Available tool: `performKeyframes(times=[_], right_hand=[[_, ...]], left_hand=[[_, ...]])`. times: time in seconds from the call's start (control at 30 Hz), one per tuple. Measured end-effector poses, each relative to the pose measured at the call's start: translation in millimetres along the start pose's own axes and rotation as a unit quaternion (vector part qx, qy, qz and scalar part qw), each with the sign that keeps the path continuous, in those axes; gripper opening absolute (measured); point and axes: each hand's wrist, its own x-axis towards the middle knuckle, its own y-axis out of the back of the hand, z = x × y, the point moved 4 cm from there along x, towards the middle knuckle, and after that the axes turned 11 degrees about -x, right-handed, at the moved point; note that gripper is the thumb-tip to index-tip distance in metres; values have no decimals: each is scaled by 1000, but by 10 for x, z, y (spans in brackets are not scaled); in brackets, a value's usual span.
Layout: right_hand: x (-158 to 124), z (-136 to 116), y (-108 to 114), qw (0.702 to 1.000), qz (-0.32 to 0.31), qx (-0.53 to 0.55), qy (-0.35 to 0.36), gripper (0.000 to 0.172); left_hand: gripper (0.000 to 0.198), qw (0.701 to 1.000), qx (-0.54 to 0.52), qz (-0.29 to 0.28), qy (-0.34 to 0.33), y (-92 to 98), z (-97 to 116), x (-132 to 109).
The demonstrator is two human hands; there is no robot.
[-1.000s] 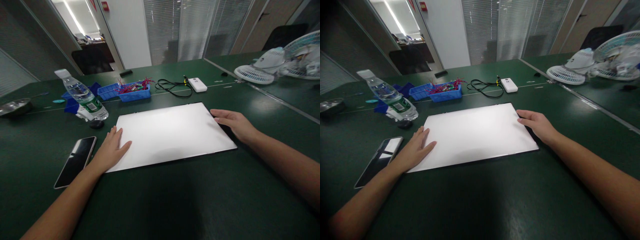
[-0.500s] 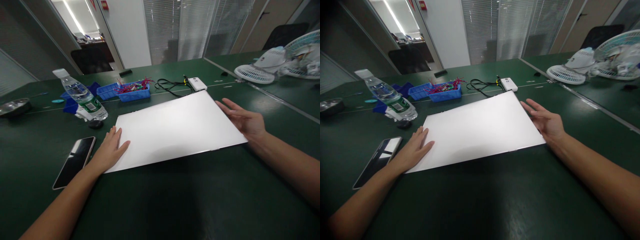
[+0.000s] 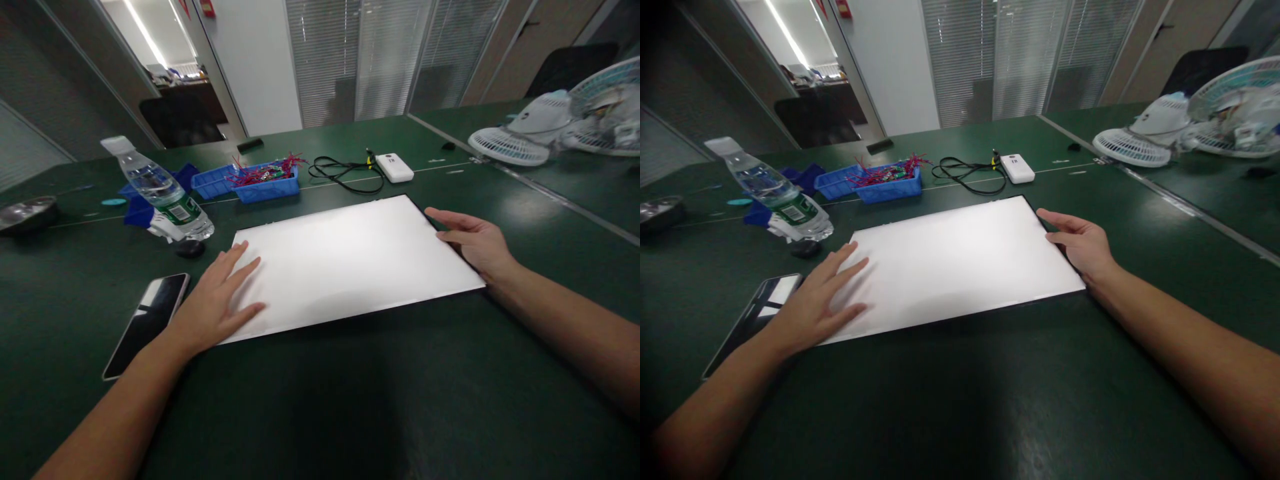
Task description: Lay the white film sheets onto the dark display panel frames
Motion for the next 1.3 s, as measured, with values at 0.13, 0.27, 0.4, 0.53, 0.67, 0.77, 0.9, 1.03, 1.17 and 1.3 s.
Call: performKeyframes(times=[0.13, 0.27, 0.4, 0.53, 0.67, 0.77, 0.9, 1.03, 1.17, 1.3], right_hand=[[80, 97, -1, 998, -18, -24, -48, 59], [137, 116, 6, 999, -31, -24, -33, 52], [160, 91, 2, 998, -57, -19, -24, 36], [128, 33, -29, 995, -88, 0, -36, 22], [83, -23, -65, 995, -95, 21, -31, 15], [73, -34, -67, 995, -83, 33, -34, 15], [81, -20, -44, 996, -60, 39, -50, 18], [104, 3, -34, 997, -52, 36, -52, 20], [121, 37, -23, 997, -49, 25, -45, 19], [130, 50, 2, 999, -43, -4, -15, 15]], left_hand=[[88, 984, -23, -71, -163, -21, 463, 24], [64, 977, -28, -51, -203, -79, 709, 91], [47, 972, -10, -2, -236, -98, 721, 108], [42, 962, 15, 29, -272, -45, 743, 85], [36, 949, 36, 68, -305, 40, 820, 69], [33, 946, 45, 79, -311, 61, 866, 76], [39, 956, 58, 56, -283, 33, 884, 102], [34, 960, 82, 74, -257, 59, 869, 101], [12, 939, 107, 134, -298, 128, 918, 49], [12, 932, 98, 160, -310, 150, 950, 23]])
